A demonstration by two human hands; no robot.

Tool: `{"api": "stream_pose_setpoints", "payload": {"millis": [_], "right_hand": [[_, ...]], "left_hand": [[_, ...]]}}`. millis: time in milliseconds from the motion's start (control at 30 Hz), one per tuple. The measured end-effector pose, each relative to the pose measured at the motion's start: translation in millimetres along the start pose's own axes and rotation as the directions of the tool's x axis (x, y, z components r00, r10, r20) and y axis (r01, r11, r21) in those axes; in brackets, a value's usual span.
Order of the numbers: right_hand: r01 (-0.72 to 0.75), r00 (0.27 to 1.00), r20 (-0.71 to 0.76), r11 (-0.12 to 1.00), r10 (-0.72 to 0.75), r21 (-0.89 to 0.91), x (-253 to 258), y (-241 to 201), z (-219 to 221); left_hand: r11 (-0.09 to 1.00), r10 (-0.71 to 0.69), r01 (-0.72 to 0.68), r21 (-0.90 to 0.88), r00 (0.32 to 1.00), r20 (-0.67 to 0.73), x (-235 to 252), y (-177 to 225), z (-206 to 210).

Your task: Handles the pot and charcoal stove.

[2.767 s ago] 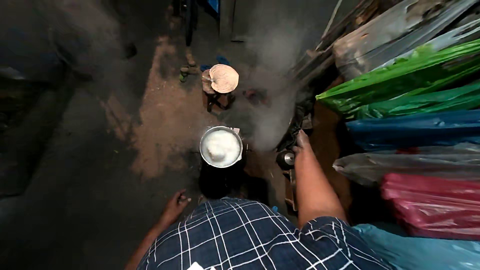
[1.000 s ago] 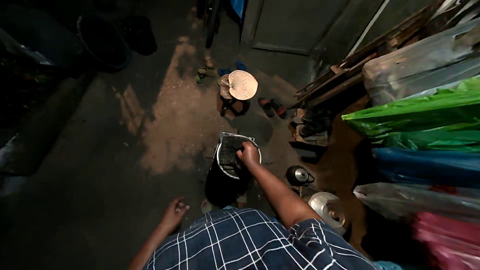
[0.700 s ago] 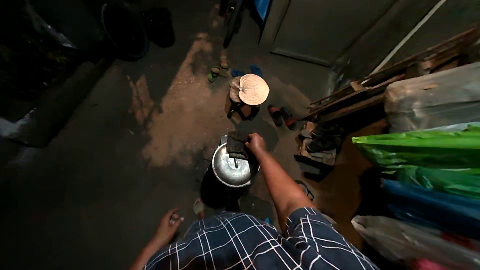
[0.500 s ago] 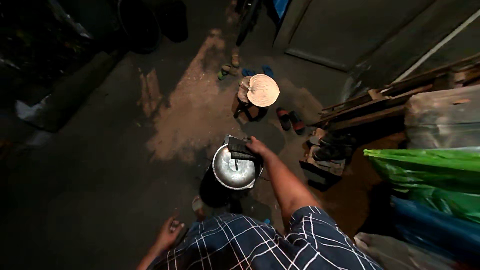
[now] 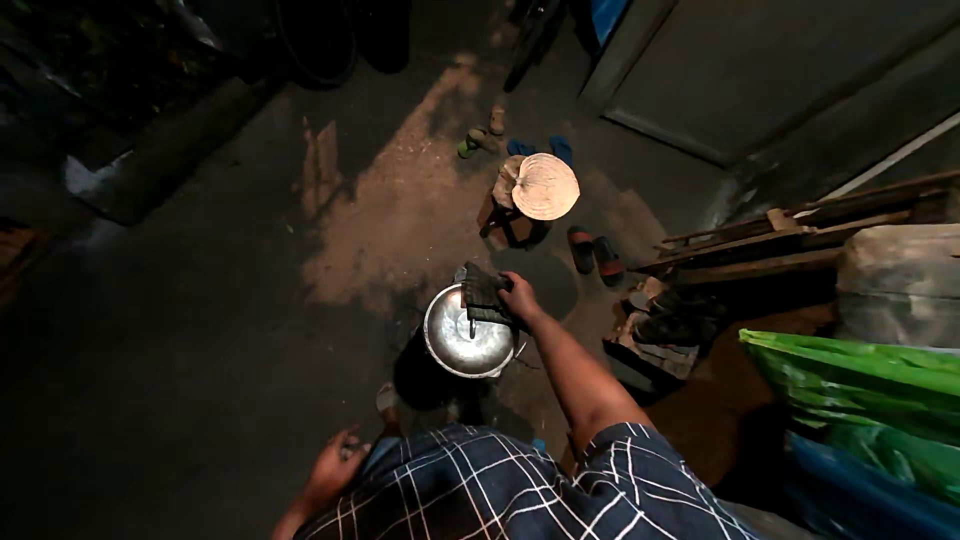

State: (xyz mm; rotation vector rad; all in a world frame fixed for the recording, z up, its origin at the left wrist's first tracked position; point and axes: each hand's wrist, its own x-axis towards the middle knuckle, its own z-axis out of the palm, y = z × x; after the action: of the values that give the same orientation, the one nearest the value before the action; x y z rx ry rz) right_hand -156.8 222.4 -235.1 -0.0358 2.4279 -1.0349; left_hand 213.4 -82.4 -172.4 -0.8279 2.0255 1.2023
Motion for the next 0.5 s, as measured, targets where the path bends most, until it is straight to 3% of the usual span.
{"api": "stream_pose_setpoints", "payload": {"millis": [233,500], "right_hand": [[0.096,0.990,0.105,0.995,-0.097,0.022,4.4,-5.0,-5.9],[0.238,0.947,0.290,0.904,-0.136,-0.355,52.3,-16.2,4.5]], "left_hand": [[0.999,-0.025,0.024,0.033,1.000,0.009,-5.1,3.3,-4.1],[0.992,-0.005,0.003,0.129,1.000,0.012,-2.9,8.3,-6.5]]}}
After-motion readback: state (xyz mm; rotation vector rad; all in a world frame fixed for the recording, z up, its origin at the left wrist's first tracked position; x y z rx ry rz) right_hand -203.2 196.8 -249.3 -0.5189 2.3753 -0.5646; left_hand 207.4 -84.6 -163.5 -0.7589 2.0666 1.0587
